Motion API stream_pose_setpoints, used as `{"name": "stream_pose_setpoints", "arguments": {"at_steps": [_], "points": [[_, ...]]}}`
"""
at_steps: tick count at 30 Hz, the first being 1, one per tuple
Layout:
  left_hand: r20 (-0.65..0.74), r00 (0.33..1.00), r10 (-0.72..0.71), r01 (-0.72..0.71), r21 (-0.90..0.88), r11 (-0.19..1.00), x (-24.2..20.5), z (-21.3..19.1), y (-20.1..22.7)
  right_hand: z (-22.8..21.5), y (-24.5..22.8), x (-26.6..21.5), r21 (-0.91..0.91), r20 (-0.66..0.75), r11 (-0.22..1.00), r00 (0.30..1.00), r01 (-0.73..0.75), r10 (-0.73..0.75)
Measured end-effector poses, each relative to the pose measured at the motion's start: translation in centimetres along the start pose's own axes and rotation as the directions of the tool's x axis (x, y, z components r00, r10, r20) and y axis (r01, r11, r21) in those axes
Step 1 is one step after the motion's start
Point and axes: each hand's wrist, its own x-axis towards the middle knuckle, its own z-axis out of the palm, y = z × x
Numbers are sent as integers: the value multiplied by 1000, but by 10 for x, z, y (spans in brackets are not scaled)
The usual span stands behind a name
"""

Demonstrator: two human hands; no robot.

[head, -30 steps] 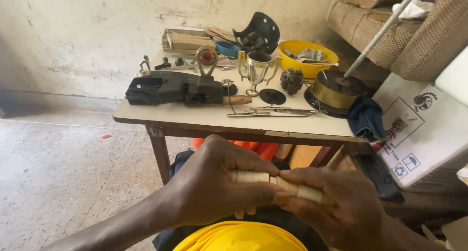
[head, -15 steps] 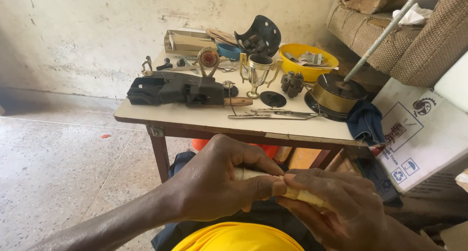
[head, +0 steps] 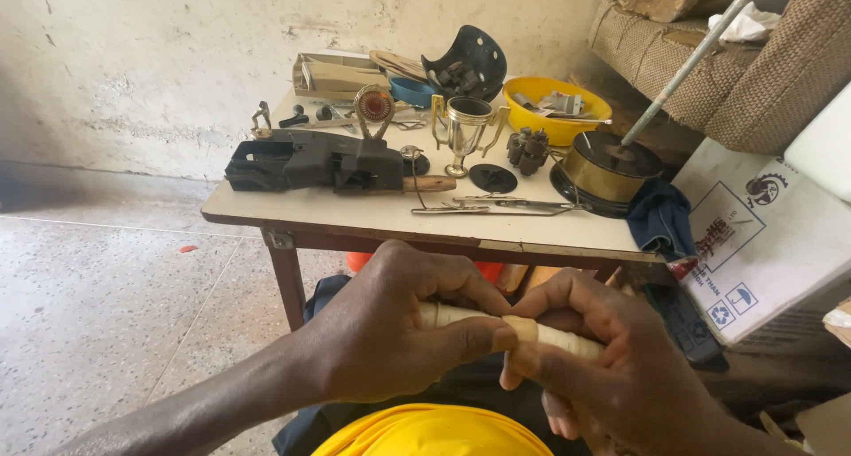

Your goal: The person retrieves small cylindrical pipe segments from a black container on a cluttered table, then joins two segments together by hand. The person rotates and aligns the joined segments to check the fit, then places the assembled piece on the table.

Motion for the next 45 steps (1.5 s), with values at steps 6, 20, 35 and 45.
{"name": "stream_pose_setpoints", "arguments": {"at_steps": [6,20,35,45], "points": [[80,957,-278,289,-203,936,0,-2,13,-13,31,9,-564,199,483,679,669,-707],[6,995,-100,100,4,995,-7,2,1,-11,20,4,-362,212,799,877,481,-432],[75,954,-290,299,-251,921,3,-2,16,-14,17,9,-513,188,494,653,702,-734],[81,970,-229,242,-282,928,24,2,12,-29,10,16,-638,73,514,709,574,-701]]}}
